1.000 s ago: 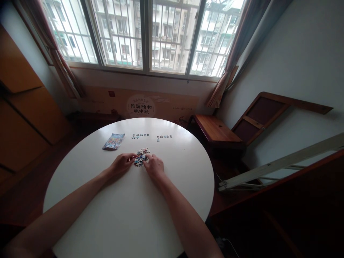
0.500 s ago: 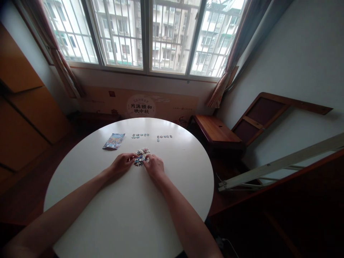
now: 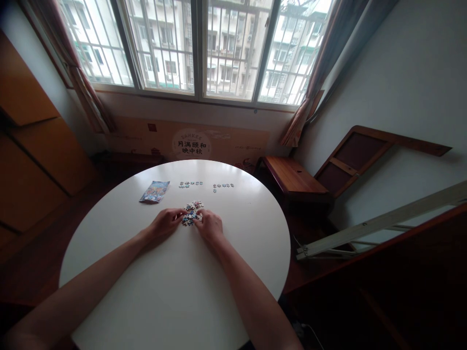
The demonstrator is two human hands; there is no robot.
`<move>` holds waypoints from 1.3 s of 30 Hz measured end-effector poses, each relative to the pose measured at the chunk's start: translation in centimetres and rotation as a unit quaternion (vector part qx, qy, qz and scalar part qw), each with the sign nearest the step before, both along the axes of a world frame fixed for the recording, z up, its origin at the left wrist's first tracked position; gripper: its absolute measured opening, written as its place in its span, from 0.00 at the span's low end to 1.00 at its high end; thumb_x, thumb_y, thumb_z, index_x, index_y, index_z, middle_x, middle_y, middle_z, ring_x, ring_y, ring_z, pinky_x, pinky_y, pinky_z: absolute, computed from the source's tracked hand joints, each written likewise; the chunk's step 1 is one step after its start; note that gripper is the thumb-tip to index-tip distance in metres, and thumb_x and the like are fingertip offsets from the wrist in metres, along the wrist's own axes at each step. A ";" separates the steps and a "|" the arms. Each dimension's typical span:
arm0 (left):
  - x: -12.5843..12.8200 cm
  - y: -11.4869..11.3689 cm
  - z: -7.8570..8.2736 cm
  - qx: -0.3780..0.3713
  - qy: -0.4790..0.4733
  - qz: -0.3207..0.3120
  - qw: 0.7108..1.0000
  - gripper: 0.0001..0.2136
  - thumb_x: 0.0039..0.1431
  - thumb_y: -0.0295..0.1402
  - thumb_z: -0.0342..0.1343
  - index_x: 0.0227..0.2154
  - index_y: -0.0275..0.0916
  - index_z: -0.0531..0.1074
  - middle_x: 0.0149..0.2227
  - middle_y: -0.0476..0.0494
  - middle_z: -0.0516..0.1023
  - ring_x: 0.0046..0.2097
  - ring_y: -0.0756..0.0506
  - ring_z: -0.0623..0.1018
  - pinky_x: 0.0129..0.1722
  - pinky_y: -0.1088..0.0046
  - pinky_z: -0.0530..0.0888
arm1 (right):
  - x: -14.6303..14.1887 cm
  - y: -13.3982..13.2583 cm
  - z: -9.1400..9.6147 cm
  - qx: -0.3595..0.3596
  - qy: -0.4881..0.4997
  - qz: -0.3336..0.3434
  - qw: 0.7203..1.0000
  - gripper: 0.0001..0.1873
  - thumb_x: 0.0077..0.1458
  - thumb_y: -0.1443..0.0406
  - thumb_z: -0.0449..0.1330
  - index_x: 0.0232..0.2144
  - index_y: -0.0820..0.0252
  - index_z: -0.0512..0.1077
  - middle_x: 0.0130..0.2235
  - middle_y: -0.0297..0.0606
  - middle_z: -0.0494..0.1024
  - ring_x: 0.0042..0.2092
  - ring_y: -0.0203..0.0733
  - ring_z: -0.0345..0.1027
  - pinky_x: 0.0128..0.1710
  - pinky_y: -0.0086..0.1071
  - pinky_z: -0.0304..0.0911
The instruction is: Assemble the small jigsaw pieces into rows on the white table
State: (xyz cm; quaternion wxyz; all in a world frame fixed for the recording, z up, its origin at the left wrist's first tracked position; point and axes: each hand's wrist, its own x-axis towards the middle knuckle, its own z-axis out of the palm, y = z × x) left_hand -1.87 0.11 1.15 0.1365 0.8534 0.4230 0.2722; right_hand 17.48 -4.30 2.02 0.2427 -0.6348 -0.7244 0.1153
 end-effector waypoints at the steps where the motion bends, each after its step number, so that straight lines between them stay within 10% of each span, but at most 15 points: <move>1: 0.1 -0.1 0.0 0.000 0.004 -0.002 1.000 0.11 0.56 0.31 0.51 0.38 0.41 0.77 0.27 0.48 0.78 0.27 0.50 0.74 0.29 0.78 0.64 | 0.0 -0.1 0.1 -0.001 -0.006 0.005 1.000 0.15 0.54 0.56 0.58 0.44 0.51 0.71 0.33 0.34 0.75 0.34 0.38 0.67 0.34 0.28 0.54; 39: 0.1 -0.2 -0.1 0.008 0.009 -0.025 1.000 0.11 0.57 0.30 0.51 0.39 0.41 0.76 0.27 0.46 0.77 0.27 0.50 0.73 0.29 0.79 0.64 | 0.0 -0.1 -0.3 0.015 -0.039 0.017 0.999 0.10 0.56 0.58 0.56 0.40 0.51 0.72 0.35 0.34 0.74 0.35 0.38 0.66 0.36 0.28 0.53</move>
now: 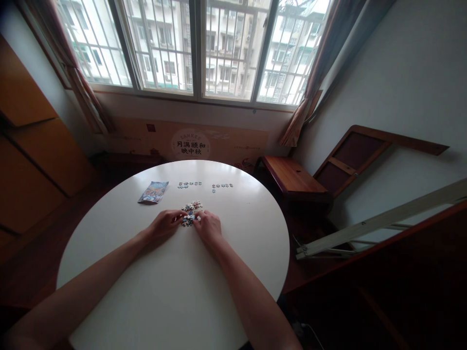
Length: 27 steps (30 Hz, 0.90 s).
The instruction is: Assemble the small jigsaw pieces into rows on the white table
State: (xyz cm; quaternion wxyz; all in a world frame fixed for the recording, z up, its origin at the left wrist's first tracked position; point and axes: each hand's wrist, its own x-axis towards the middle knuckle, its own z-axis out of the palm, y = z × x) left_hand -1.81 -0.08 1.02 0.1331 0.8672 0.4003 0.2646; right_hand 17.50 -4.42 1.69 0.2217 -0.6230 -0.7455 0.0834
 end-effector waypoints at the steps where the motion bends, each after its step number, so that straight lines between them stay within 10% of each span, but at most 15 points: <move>1: 0.0 0.0 -0.1 0.001 0.002 -0.009 1.000 0.11 0.57 0.30 0.51 0.39 0.40 0.76 0.27 0.46 0.77 0.27 0.51 0.73 0.29 0.79 0.64 | 0.0 0.0 0.0 0.001 0.002 -0.001 1.000 0.10 0.56 0.58 0.56 0.40 0.51 0.72 0.35 0.34 0.74 0.34 0.38 0.66 0.36 0.28 0.53; 27: 0.2 -0.1 -0.5 0.005 -0.014 -0.032 0.999 0.14 0.59 0.40 0.51 0.40 0.37 0.75 0.23 0.49 0.73 0.25 0.52 0.70 0.27 0.80 0.63 | -0.4 0.4 -0.3 0.011 0.209 0.056 0.976 0.09 0.51 0.60 0.58 0.34 0.57 0.71 0.26 0.31 0.73 0.27 0.34 0.64 0.28 0.26 0.56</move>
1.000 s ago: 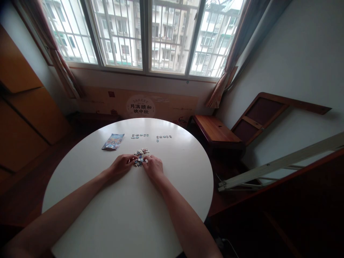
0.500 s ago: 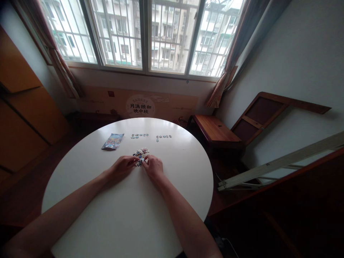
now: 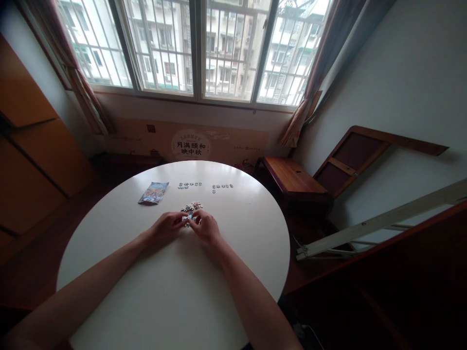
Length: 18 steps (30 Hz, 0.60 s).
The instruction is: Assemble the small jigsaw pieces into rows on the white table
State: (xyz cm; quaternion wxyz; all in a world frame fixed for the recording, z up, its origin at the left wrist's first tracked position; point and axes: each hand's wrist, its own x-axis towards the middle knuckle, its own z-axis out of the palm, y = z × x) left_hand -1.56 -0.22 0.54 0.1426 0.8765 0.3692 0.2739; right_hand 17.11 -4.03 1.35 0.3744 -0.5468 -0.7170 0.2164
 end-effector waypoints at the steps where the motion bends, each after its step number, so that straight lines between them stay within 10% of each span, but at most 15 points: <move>1: 0.0 0.0 0.0 0.000 -0.001 0.000 1.000 0.14 0.60 0.40 0.50 0.40 0.37 0.75 0.23 0.49 0.73 0.25 0.52 0.70 0.27 0.80 0.63 | 0.0 0.1 -0.1 0.002 0.004 0.004 1.000 0.09 0.51 0.60 0.58 0.34 0.58 0.71 0.26 0.31 0.73 0.26 0.34 0.64 0.28 0.25 0.57; 18: 0.0 -0.1 0.3 -0.001 0.005 0.023 1.000 0.17 0.59 0.39 0.51 0.49 0.41 0.71 0.24 0.50 0.73 0.26 0.52 0.71 0.27 0.80 0.64 | 0.3 0.5 -0.8 0.008 0.006 0.020 1.000 0.09 0.50 0.61 0.59 0.36 0.57 0.70 0.26 0.31 0.73 0.25 0.33 0.64 0.26 0.25 0.57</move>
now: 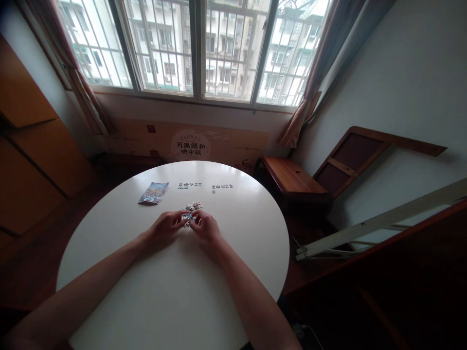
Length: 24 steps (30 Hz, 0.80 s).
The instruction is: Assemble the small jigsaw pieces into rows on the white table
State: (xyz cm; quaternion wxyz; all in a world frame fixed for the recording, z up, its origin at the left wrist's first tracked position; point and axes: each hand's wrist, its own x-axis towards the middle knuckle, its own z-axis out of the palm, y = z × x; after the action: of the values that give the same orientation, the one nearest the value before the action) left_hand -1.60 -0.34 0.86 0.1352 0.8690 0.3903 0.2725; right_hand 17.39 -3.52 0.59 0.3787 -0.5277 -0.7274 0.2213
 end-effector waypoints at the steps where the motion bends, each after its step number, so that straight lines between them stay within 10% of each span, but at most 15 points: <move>1: 0.0 0.0 0.0 -0.001 0.000 -0.002 1.000 0.17 0.59 0.39 0.51 0.50 0.41 0.70 0.24 0.51 0.73 0.25 0.52 0.71 0.27 0.80 0.64 | 0.0 0.0 0.0 0.000 -0.001 0.000 1.000 0.09 0.50 0.61 0.59 0.36 0.57 0.70 0.26 0.31 0.73 0.25 0.33 0.65 0.26 0.25 0.57; 24: 0.0 0.2 -0.1 0.001 -0.017 -0.002 1.000 0.16 0.60 0.40 0.50 0.45 0.39 0.74 0.23 0.49 0.74 0.24 0.52 0.71 0.26 0.80 0.63 | 0.0 0.0 0.1 -0.013 -0.008 -0.005 1.000 0.12 0.53 0.57 0.58 0.37 0.57 0.70 0.27 0.31 0.73 0.26 0.34 0.65 0.27 0.25 0.57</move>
State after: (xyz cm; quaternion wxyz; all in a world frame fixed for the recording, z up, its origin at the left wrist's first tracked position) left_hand -1.61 -0.15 0.72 0.1416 0.8649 0.3861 0.2877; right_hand 17.35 -3.53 0.65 0.3669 -0.5379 -0.7250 0.2246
